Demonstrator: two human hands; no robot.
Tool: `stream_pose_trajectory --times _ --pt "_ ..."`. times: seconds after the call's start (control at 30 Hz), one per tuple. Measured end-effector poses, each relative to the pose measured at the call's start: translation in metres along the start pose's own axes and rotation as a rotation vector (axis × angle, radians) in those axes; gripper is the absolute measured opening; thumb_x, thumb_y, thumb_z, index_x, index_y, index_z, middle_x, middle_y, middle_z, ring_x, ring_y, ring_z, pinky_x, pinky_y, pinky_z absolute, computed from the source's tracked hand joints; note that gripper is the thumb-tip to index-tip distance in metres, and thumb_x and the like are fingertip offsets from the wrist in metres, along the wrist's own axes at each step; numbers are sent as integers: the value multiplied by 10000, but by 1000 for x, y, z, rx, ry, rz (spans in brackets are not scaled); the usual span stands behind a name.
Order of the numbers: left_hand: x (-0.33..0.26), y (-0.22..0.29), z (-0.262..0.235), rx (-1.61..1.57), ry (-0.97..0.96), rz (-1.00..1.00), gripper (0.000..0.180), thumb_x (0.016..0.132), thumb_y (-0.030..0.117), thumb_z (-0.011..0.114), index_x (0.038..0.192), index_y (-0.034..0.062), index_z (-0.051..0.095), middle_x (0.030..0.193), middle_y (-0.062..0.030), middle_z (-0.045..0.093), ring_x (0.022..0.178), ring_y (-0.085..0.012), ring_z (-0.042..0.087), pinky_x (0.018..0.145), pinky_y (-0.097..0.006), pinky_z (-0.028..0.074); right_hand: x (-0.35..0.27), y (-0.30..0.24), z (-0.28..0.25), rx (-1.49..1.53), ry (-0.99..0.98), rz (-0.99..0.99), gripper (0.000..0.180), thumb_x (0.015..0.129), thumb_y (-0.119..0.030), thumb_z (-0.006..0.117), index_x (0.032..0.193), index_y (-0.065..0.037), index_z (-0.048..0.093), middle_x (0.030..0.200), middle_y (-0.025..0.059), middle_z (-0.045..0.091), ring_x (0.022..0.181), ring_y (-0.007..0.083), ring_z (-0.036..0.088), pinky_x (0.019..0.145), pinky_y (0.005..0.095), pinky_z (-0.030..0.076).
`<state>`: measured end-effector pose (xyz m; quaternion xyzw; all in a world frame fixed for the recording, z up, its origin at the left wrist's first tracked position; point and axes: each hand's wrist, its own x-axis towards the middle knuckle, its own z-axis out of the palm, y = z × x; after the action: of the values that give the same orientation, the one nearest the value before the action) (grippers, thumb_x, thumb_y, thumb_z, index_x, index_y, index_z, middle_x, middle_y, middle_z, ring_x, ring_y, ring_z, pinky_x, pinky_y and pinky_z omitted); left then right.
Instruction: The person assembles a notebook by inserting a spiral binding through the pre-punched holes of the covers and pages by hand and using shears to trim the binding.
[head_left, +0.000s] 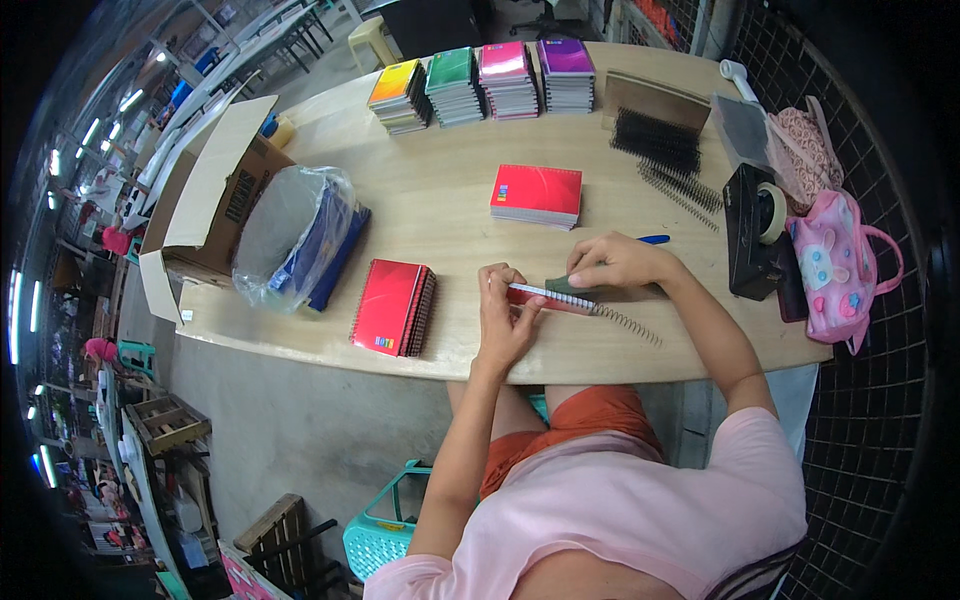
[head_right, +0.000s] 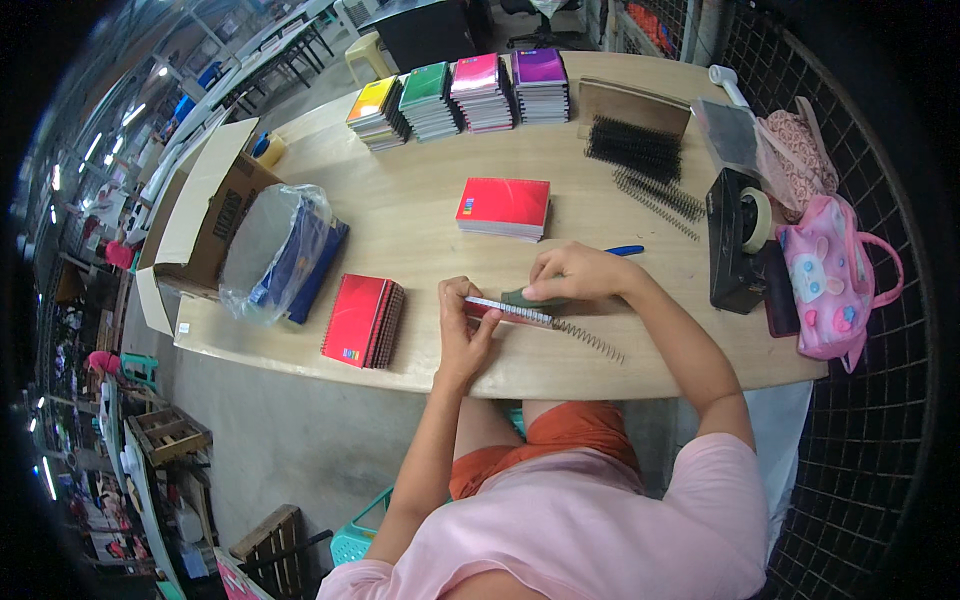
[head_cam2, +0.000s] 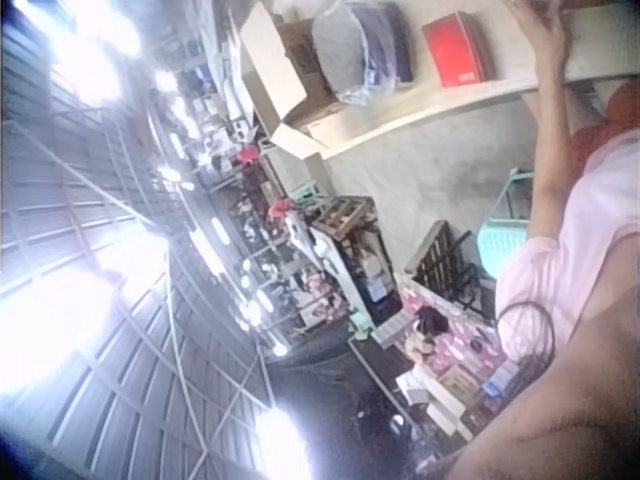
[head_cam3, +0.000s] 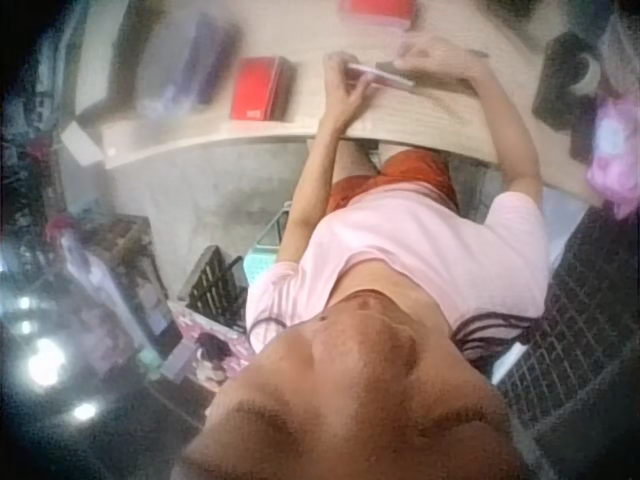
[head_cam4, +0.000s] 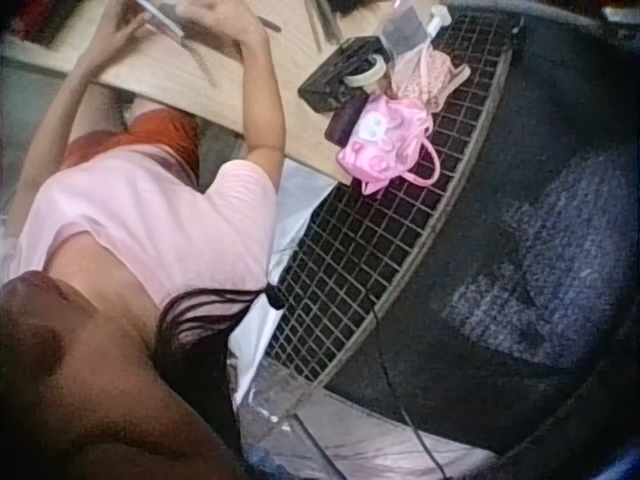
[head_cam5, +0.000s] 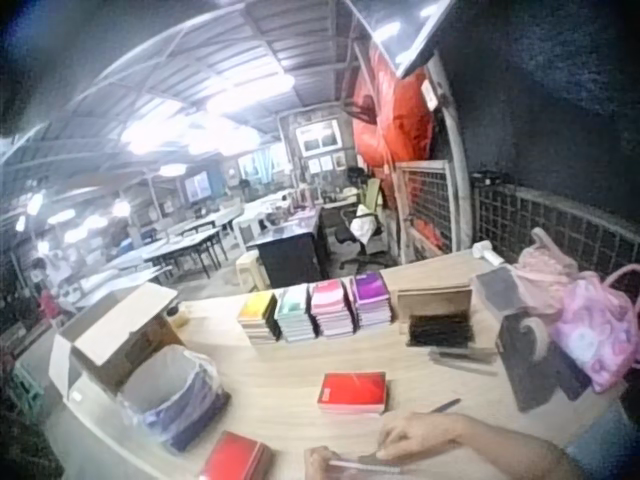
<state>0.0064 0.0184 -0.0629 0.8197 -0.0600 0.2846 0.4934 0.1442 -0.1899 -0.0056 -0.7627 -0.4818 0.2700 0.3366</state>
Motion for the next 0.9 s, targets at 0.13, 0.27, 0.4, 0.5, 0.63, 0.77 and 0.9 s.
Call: stream_pose_trajectory --times 0.13,0.27,0.4,0.5,0.63,0.77,0.9 --pt "-2 -9 -2 8 -29 -9 312 851 149 709 1024 23 482 973 -118 447 890 -264 479 822 -356 423 -1 -7 -4 619 206 -80 451 922 -410 633 967 28 734 1014 94 703 972 196 633 887 316 471" --pt "-7 -12 3 -103 31 -107 263 888 105 672 1068 23 499 1020 -102 479 922 -212 499 818 -323 437 16 -5 2 -128 32 -78 456 940 -368 615 1109 51 680 1000 60 688 954 151 613 853 287 475" --pt "-4 -16 -8 -621 155 -390 192 941 56 621 1100 28 518 1034 -42 512 931 -117 500 813 -254 435 9 1 2 672 265 -2 453 915 -418 642 980 20 736 971 117 708 910 213 648 856 325 486" --pt "-3 -20 -13 -555 100 -370 145 952 59 619 1069 27 541 965 -13 543 897 -92 522 810 -233 440 17 -8 3 408 78 -69 443 929 -382 631 1055 37 698 980 102 708 934 187 642 861 304 488" --pt "-6 -15 -14 -629 60 -430 97 950 51 622 1026 30 565 921 4 569 870 -78 539 796 -228 453 17 -5 2 371 159 -58 428 933 -370 628 1058 33 698 972 104 710 927 186 639 875 301 481" --pt "-5 -22 -15 -626 55 -436 105 945 42 624 1033 34 566 898 8 570 849 -77 541 789 -230 455 22 -9 4 339 50 -120 405 930 -341 626 1021 46 704 1007 112 692 946 183 625 894 307 465" --pt "-4 -21 -17 -613 12 -438 115 926 27 637 1023 34 575 994 -13 584 911 -101 571 816 -267 493 19 -2 -2 358 113 -26 417 926 -330 629 1085 52 684 1032 126 686 1003 207 632 903 322 466"
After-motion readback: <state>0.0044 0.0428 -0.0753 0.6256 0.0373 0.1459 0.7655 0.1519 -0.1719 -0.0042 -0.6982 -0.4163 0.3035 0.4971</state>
